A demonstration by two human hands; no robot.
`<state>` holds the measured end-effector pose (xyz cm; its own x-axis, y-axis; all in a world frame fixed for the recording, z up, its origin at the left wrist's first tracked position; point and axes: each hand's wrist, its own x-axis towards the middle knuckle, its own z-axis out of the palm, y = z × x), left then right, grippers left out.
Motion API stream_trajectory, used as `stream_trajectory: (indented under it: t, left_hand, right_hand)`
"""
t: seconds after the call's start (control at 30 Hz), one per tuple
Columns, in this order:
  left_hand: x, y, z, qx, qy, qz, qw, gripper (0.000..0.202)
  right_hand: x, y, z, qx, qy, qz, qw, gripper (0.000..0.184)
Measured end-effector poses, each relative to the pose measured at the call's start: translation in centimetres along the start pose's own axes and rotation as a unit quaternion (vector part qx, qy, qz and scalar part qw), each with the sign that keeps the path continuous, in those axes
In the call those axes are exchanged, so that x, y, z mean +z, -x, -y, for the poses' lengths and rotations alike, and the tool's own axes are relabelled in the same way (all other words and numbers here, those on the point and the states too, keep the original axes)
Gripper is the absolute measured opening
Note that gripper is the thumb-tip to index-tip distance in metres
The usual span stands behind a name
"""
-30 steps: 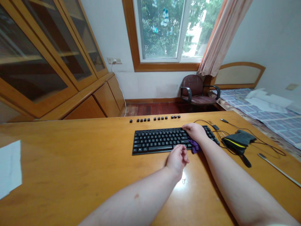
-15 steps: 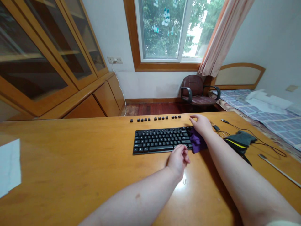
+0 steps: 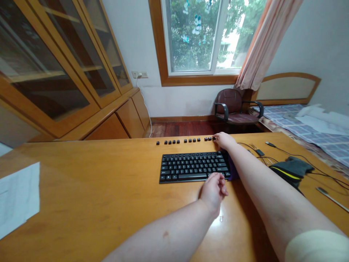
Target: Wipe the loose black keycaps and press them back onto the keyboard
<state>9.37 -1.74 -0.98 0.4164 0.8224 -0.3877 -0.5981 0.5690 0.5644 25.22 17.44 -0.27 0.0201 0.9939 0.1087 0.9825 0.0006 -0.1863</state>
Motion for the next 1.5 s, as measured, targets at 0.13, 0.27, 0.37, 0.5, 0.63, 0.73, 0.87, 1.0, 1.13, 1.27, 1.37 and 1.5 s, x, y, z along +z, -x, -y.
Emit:
stream_trajectory:
  t: [0.13,0.27,0.37,0.5,0.63,0.73,0.87,1.0,1.13,1.27,1.37,1.5]
  left_hand:
    - [0.0,0.0,0.0,-0.002,0.001,-0.002,1.0,0.021]
    - [0.1,0.1,-0.1,-0.005,-0.004,-0.004,1.0,0.023]
    - [0.1,0.1,-0.1,0.0,0.001,-0.004,1.0,0.021]
    - [0.0,-0.1,-0.2,-0.003,0.023,-0.008,1.0,0.022]
    - [-0.1,-0.3,0.0,-0.004,0.031,0.002,1.0,0.031]
    - [-0.2,-0.4,0.2,-0.005,0.032,0.014,0.999,0.032]
    - [-0.4,-0.6,0.5,0.012,0.025,0.021,0.999,0.034]
    - [-0.5,-0.6,0.5,0.027,0.021,0.032,0.999,0.032]
    - [-0.5,-0.3,0.3,0.029,0.01,0.051,0.998,0.03]
    - [-0.4,-0.1,0.2,0.025,0.013,0.064,0.998,0.028]
    - [-0.2,0.1,0.1,0.027,0.018,0.074,0.997,0.026]
    - [0.0,0.4,-0.2,0.025,0.032,0.097,0.994,0.02]
  right_hand:
    - [-0.7,0.7,0.4,0.019,0.0,-0.019,1.0,0.023]
    - [-2.5,3.4,1.2,0.026,-0.023,-0.065,0.997,0.025]
    - [-4.3,7.4,2.4,-0.011,-0.116,-0.135,0.984,0.024]
    - [-5.7,14.3,4.5,0.012,-0.217,-0.148,0.965,0.029]
    - [-4.6,19.2,5.7,0.015,-0.274,-0.12,0.954,0.027]
    - [-3.4,20.3,5.8,-0.031,-0.311,-0.121,0.942,0.026]
    - [-2.9,20.1,5.6,-0.085,-0.34,-0.107,0.931,0.024]
    - [-2.9,19.9,5.2,-0.097,-0.349,-0.109,0.926,0.024]
    - [-2.9,20.2,4.8,-0.105,-0.363,-0.115,0.919,0.024]
    - [-3.1,20.4,4.6,-0.121,-0.378,-0.11,0.911,0.024]
    - [-3.4,20.3,4.3,-0.125,-0.379,-0.102,0.911,0.028]
    - [-3.7,19.9,3.4,-0.113,-0.41,-0.096,0.9,0.033]
